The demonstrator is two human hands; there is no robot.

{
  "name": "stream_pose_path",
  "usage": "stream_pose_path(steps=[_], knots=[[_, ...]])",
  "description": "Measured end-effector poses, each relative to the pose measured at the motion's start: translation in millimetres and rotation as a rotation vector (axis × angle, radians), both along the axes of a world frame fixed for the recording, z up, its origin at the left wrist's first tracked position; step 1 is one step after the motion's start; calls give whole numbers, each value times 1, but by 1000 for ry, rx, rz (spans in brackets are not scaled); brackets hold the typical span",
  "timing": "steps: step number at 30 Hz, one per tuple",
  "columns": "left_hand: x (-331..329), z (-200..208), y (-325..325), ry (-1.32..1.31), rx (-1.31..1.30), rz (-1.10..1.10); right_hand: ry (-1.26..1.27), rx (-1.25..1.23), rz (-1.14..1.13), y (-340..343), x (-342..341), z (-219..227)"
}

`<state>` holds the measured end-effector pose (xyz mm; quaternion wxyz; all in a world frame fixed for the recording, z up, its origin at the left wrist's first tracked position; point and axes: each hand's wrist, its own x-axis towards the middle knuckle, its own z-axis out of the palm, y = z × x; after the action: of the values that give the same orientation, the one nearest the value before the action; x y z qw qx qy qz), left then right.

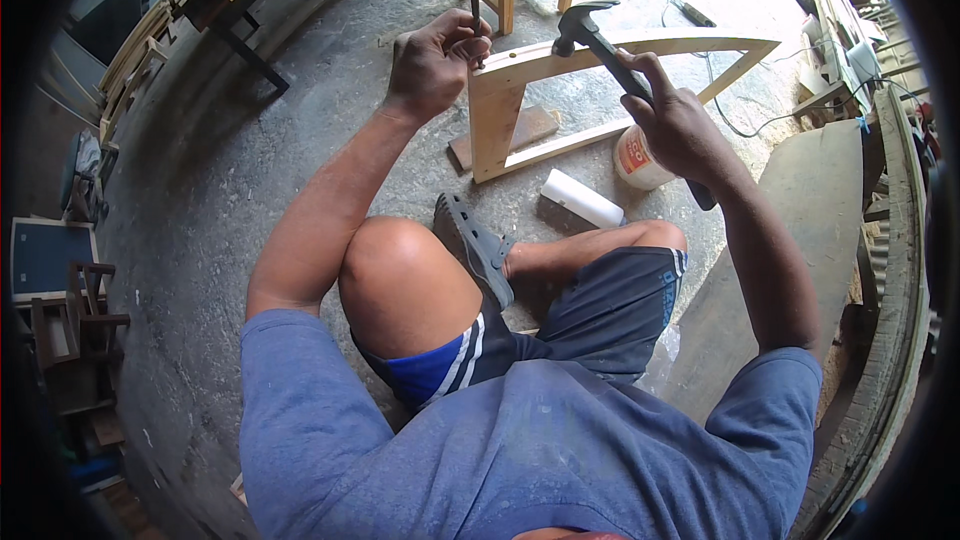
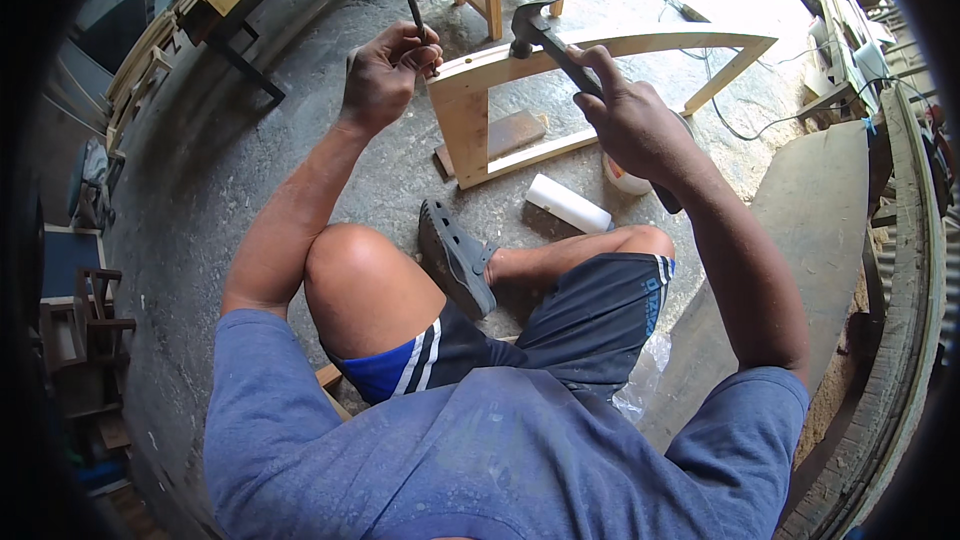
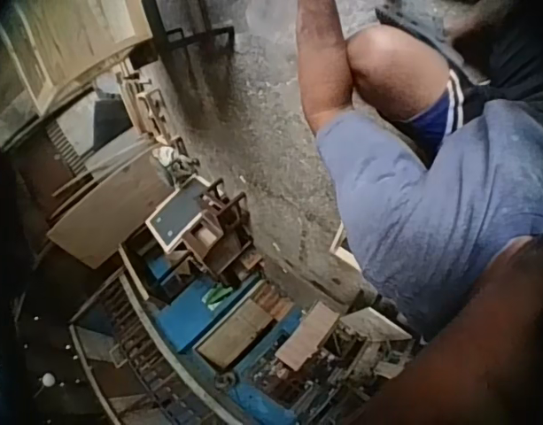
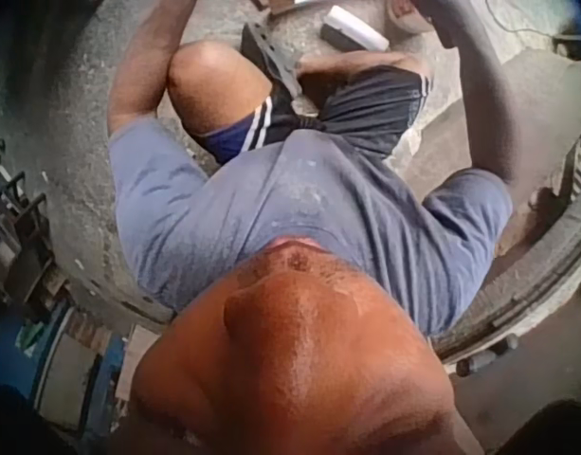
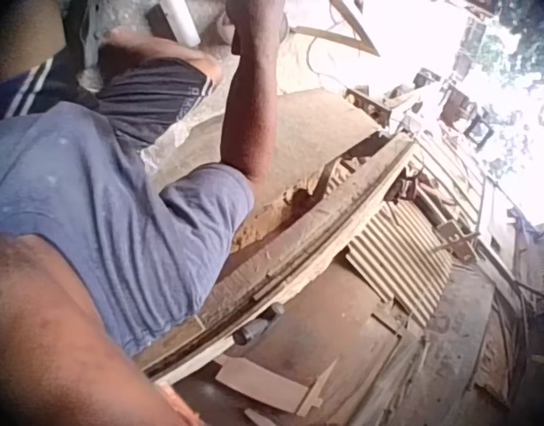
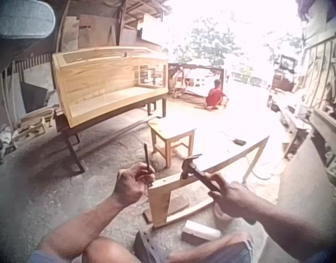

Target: Assembling a wooden frame by applying glue to the joints and hammering in nails.

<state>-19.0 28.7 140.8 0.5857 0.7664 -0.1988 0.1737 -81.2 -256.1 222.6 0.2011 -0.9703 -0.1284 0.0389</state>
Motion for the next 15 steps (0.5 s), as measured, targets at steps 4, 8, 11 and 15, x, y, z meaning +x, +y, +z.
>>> stream_pose_path(steps=[4,8,11,15], knots=[[-1,-1,-1,-7,6,-4,-41,-13,-2,-11,8,-13],[1,-2,-3,-192,128,102,-44,22,-2,-16,13,-9],[2,-4,-5,-319,205,146,-27,152,12,3,3,24],[0,-3,-7,-332,207,159,-300,462,10,41,-13,83]])
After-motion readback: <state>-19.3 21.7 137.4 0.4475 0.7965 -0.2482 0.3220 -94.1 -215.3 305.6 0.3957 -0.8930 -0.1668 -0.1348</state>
